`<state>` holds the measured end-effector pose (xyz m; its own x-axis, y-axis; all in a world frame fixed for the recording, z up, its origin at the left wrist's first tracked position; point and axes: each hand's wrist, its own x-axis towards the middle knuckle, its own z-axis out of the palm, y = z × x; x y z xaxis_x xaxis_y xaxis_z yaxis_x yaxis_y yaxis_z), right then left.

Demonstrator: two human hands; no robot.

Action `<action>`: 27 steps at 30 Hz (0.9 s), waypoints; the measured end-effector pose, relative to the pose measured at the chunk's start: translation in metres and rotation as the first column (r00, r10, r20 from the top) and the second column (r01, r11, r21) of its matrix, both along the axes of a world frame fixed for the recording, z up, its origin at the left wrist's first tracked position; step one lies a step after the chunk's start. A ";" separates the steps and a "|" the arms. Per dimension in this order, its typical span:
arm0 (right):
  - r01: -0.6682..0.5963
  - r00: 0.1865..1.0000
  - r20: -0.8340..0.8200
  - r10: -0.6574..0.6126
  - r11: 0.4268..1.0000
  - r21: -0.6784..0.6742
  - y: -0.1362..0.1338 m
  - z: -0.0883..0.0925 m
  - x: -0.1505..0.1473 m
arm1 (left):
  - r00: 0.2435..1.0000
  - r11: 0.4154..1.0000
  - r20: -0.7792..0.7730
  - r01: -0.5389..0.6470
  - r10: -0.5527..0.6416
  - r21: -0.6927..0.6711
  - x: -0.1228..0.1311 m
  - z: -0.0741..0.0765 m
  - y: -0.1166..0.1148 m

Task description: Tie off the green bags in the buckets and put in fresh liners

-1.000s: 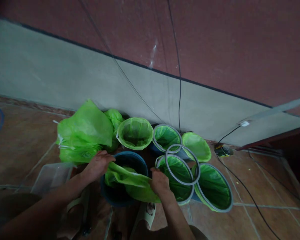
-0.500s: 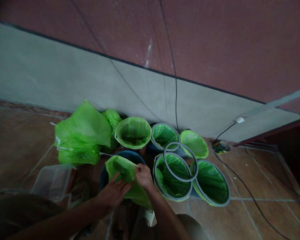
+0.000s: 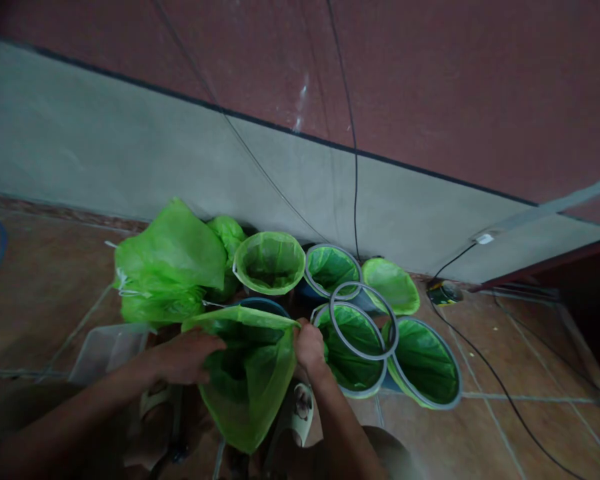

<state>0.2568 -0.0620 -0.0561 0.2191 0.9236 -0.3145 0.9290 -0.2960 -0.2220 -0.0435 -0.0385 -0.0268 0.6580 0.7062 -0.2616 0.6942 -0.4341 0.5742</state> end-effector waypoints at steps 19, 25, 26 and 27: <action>0.208 0.975 -0.100 -0.200 0.974 0.085 0.040 -0.027 -0.012 | 0.859 0.881 -0.197 -0.451 0.472 0.147 0.068 -0.050 0.076; 0.263 0.962 -0.066 -0.263 0.965 -0.022 0.072 -0.052 -0.014 | 0.837 0.848 -0.173 -0.530 0.519 -0.018 0.065 -0.079 0.113; 0.259 0.963 -0.064 -0.260 0.965 -0.032 0.076 -0.056 -0.014 | 0.834 0.841 -0.172 -0.539 0.525 -0.046 0.063 -0.085 0.117; 0.253 0.965 -0.065 -0.255 0.967 -0.040 0.078 -0.060 -0.013 | 0.829 0.833 -0.171 -0.549 0.533 -0.070 0.062 -0.092 0.119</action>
<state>0.2437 0.0163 -0.1157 0.4220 0.8298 -0.3651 0.8051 -0.5282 -0.2699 0.0184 0.0805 -0.1185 0.1300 0.8986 -0.4190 0.8742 0.0955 0.4761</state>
